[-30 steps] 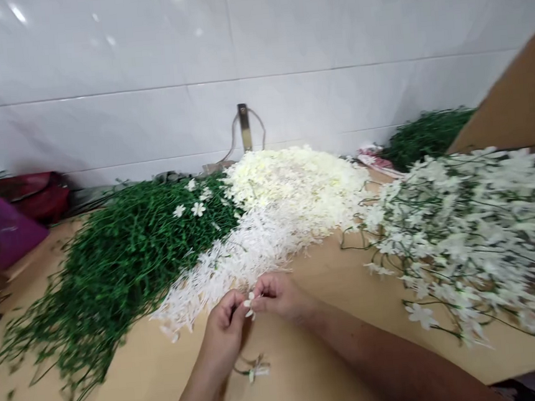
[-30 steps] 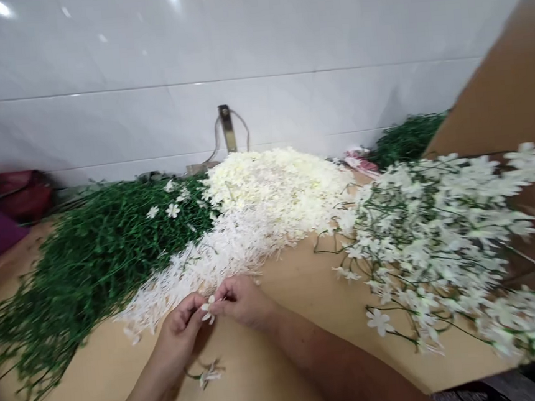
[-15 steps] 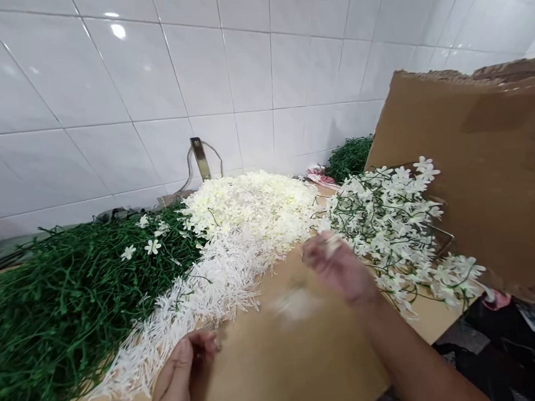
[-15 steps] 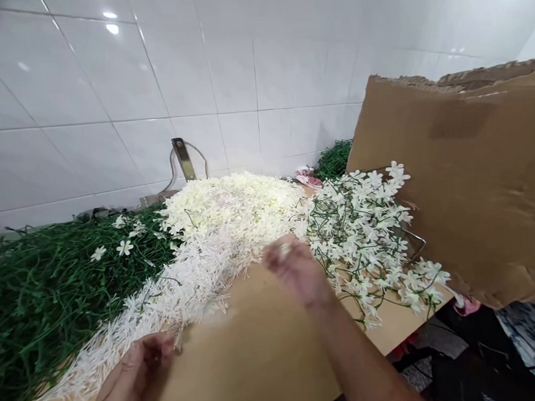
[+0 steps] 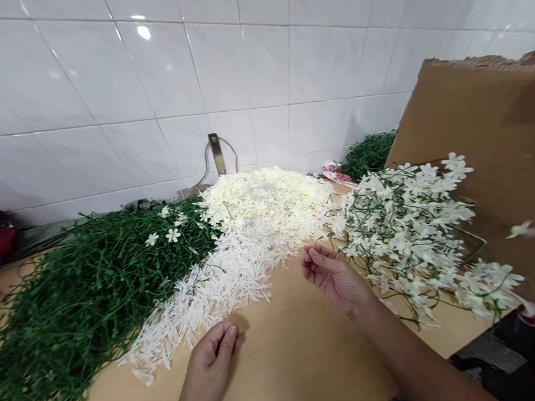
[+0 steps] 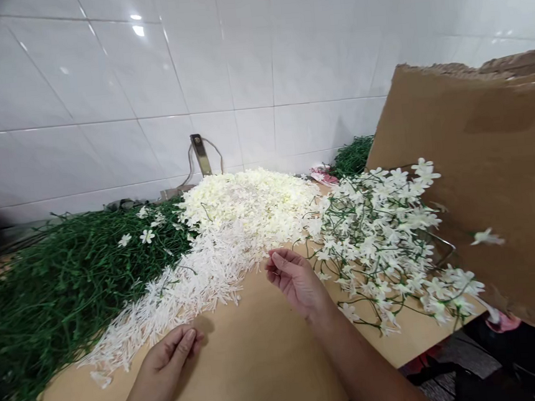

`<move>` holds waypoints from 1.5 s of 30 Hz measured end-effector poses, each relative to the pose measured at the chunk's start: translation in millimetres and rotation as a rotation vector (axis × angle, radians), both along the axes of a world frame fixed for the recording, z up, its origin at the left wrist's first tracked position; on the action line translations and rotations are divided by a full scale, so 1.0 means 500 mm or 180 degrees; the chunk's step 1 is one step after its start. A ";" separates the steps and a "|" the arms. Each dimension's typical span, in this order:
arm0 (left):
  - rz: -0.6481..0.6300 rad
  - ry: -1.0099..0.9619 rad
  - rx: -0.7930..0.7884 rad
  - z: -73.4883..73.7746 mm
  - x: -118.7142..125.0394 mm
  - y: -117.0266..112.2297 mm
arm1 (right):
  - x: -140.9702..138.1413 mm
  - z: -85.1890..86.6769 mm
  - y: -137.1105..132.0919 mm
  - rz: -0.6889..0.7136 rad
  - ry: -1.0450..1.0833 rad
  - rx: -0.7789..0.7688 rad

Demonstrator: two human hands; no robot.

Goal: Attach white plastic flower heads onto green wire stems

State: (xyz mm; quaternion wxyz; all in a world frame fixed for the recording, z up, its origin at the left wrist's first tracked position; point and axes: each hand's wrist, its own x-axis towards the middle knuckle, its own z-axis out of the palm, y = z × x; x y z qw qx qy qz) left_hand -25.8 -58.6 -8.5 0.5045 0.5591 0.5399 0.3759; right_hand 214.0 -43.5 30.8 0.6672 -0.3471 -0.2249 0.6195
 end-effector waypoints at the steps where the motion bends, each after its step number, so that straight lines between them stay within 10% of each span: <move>1: -0.0040 0.0044 0.0047 0.000 0.001 0.000 | 0.000 0.004 0.006 0.0082 -0.0441 0.0028; 6: -0.0183 0.0352 0.0361 -0.011 -0.001 0.002 | 0.010 0.017 0.091 0.0024 -0.4380 0.0277; 12: -0.0322 0.0719 0.0576 -0.016 -0.006 0.000 | 0.008 -0.010 0.222 -0.0298 -0.5545 -0.0060; 24: -0.0024 -0.0099 0.0198 -0.004 -0.001 0.010 | -0.005 0.015 0.178 -0.0689 -0.5711 0.0388; 28: 0.0430 -0.1072 -0.0287 0.010 -0.005 0.010 | -0.115 0.003 0.083 -0.0098 -0.5356 0.3026; 31: 0.0458 -0.1459 -0.0386 0.019 -0.012 0.005 | -0.178 -0.020 0.035 0.0257 -0.5365 0.3977; 45: 0.0380 -0.1329 -0.0509 0.038 -0.011 -0.001 | -0.188 -0.043 0.017 -0.0195 -0.5300 0.4200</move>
